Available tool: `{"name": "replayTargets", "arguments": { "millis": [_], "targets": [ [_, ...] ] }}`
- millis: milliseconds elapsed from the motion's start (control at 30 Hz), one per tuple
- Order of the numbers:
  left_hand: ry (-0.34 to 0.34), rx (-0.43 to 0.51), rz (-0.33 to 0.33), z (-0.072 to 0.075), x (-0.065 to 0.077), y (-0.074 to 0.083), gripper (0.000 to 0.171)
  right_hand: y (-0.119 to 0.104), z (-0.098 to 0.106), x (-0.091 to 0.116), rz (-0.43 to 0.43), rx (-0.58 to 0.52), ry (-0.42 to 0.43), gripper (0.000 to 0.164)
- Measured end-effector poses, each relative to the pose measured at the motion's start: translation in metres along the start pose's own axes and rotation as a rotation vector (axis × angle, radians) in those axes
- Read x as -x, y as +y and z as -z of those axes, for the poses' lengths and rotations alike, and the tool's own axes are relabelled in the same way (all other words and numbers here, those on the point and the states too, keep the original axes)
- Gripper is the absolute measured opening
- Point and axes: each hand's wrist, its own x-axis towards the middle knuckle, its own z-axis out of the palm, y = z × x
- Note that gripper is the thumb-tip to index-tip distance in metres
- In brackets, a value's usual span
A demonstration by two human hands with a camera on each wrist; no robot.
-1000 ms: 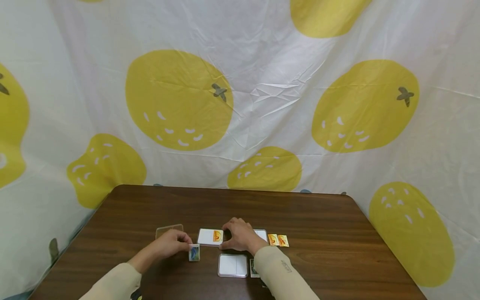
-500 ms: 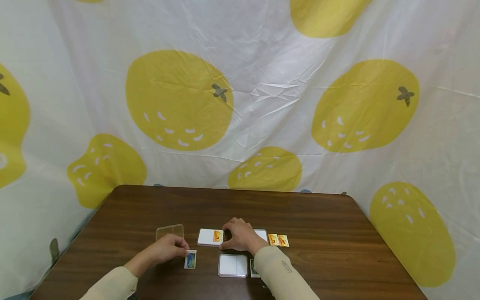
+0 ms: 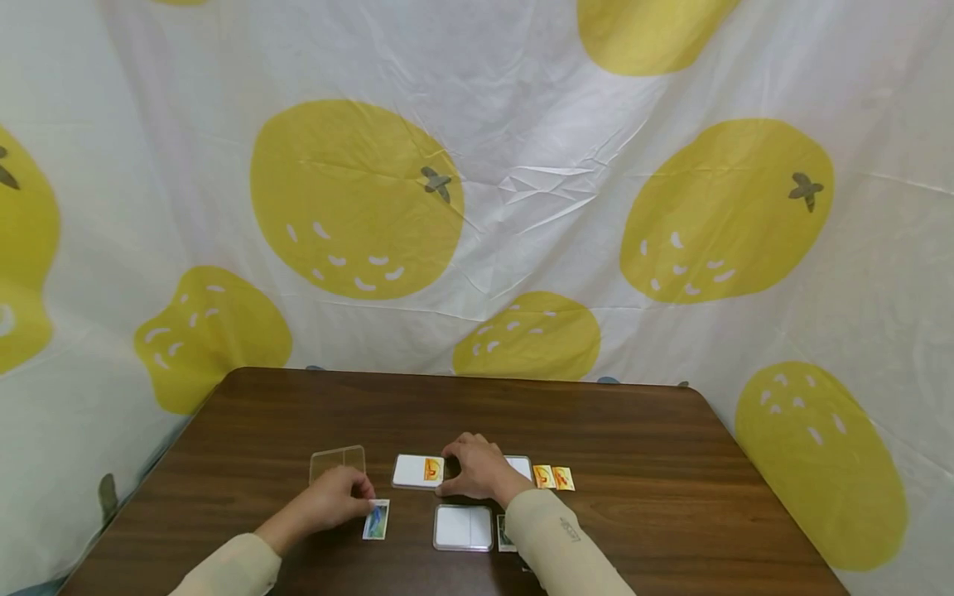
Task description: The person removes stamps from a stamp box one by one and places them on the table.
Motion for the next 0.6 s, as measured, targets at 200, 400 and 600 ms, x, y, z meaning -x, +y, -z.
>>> {"name": "replayTargets", "arguments": {
  "millis": [200,400,600],
  "targets": [
    [0.022,-0.092,-0.018,-0.0026,-0.0027,-0.0028,0.014,0.0006,-0.0009,0.0001,0.011,-0.011,0.005,0.055],
    [0.041,-0.120,-0.034,-0.0036,-0.0020,-0.0012,0.017,-0.0001,-0.0003,0.0004,-0.001,-0.009,-0.004,0.057],
    [0.044,-0.118,-0.047,-0.0035,-0.0019,-0.0004,0.018,0.0004,-0.0006,-0.0004,-0.013,-0.007,-0.009,0.056]
  ]
}}
